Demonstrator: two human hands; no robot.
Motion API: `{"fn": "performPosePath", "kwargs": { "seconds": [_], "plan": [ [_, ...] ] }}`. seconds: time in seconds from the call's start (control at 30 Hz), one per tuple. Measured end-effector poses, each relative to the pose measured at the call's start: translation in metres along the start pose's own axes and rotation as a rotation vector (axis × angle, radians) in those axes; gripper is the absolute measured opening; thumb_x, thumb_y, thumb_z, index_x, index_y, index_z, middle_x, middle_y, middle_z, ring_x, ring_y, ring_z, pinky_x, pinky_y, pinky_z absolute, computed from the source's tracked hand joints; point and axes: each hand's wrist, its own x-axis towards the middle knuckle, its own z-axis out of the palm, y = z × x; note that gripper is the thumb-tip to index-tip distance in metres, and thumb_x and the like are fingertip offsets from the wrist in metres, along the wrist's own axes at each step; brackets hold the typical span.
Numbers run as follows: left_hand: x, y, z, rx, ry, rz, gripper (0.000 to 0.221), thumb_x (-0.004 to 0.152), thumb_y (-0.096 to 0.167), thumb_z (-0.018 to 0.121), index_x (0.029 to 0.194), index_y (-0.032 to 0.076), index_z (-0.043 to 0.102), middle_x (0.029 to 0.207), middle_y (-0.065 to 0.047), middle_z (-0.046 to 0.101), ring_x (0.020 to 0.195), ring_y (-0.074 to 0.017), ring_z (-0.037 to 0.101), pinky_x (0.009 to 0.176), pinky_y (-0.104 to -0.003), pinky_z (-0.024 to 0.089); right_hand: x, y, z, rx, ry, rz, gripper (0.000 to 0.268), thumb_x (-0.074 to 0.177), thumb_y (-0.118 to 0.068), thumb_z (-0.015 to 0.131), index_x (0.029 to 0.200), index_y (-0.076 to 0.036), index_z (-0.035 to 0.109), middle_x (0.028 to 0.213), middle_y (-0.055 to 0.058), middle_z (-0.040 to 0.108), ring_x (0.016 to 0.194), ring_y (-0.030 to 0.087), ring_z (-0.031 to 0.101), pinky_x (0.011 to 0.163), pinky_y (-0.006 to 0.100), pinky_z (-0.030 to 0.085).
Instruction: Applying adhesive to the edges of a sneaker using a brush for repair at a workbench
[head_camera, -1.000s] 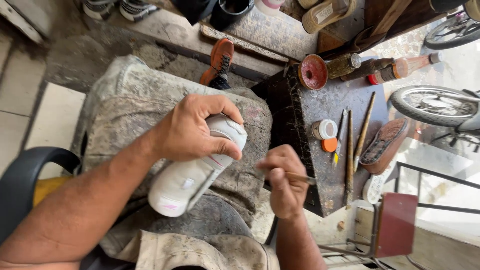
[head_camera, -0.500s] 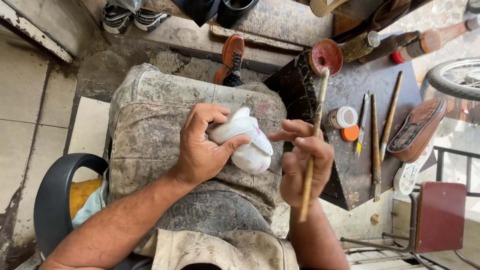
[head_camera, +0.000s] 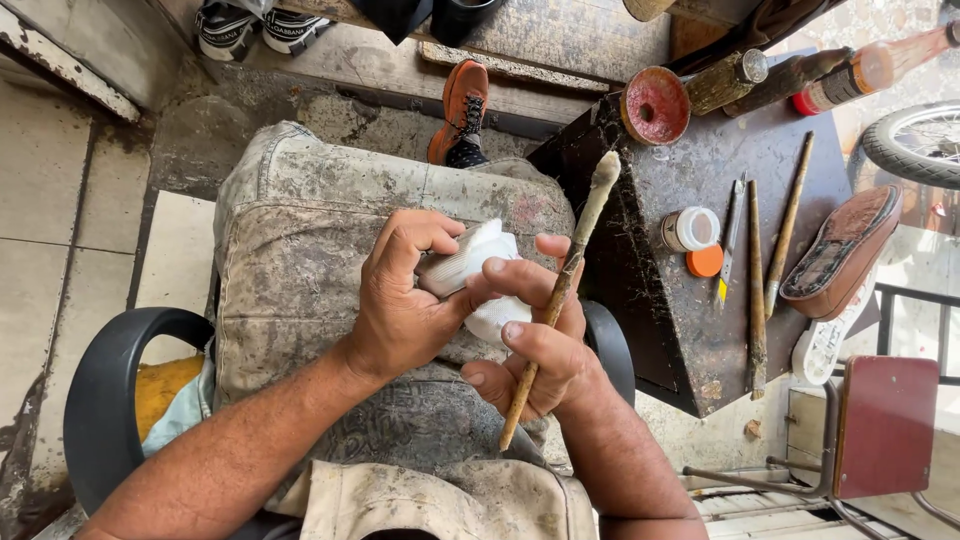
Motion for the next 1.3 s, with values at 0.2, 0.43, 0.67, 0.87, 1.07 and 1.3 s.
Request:
{"fn": "performPosePath", "kwargs": {
  "seconds": [0.2,0.43,0.67,0.87,1.07,1.3],
  "plan": [
    [-0.005,-0.001,0.000,-0.015,-0.027,0.001,0.045,0.080,0.032,0.091,0.098,0.010,0.055,0.105,-0.012,0.065,0.098,-0.0339,0.070,0.087,-0.045,0.055,0.002,0.004,-0.005,-0.012,-0.077,-0.057,0.047,0.098,-0.039,0.069,0.133,-0.021,0.043,0.134,0.024,0.060,0.108,0.029,0.071,0.114,0.067,0.025],
    [-0.005,0.000,-0.001,-0.042,-0.063,0.019,0.046,0.080,0.036,0.089,0.097,0.010,0.055,0.105,-0.013,0.065,0.099,-0.0361,0.070,0.085,-0.047,0.056,0.014,0.043,-0.016,-0.061,-0.084,-0.065,0.046,0.098,-0.044,0.068,0.126,-0.017,0.043,0.129,0.026,0.062,0.107,0.032,0.070,0.115,0.062,0.025],
    [-0.003,0.000,-0.004,-0.035,-0.053,0.000,0.049,0.078,0.036,0.091,0.096,0.009,0.055,0.104,-0.013,0.064,0.096,-0.0349,0.070,0.087,-0.045,0.056,0.014,0.018,-0.017,0.097,-0.046,0.034,0.046,0.099,-0.042,0.066,0.129,-0.019,0.040,0.134,0.024,0.057,0.108,0.030,0.070,0.120,0.063,0.023],
    [-0.005,0.000,-0.003,-0.045,-0.069,-0.003,0.047,0.078,0.033,0.092,0.096,0.010,0.055,0.105,-0.013,0.064,0.097,-0.0348,0.071,0.086,-0.045,0.056,0.010,0.018,-0.014,0.144,-0.060,0.050,0.046,0.098,-0.036,0.069,0.129,-0.018,0.041,0.134,0.026,0.057,0.106,0.031,0.072,0.121,0.064,0.021],
    [-0.004,0.002,-0.004,-0.071,-0.068,-0.004,0.048,0.077,0.031,0.092,0.096,0.009,0.055,0.105,-0.014,0.065,0.097,-0.0374,0.071,0.087,-0.047,0.056,0.017,0.036,-0.017,0.095,0.004,0.099,0.041,0.099,-0.029,0.068,0.124,-0.013,0.041,0.135,0.026,0.056,0.117,0.035,0.068,0.124,0.058,0.019],
    [-0.005,-0.001,-0.002,-0.063,-0.063,0.015,0.048,0.076,0.030,0.093,0.095,0.009,0.055,0.104,-0.013,0.065,0.097,-0.0361,0.070,0.086,-0.045,0.056,0.010,0.029,-0.016,0.126,0.070,0.157,0.038,0.096,-0.021,0.070,0.120,-0.011,0.042,0.128,0.025,0.059,0.115,0.035,0.063,0.120,0.061,0.026]
  ]
}}
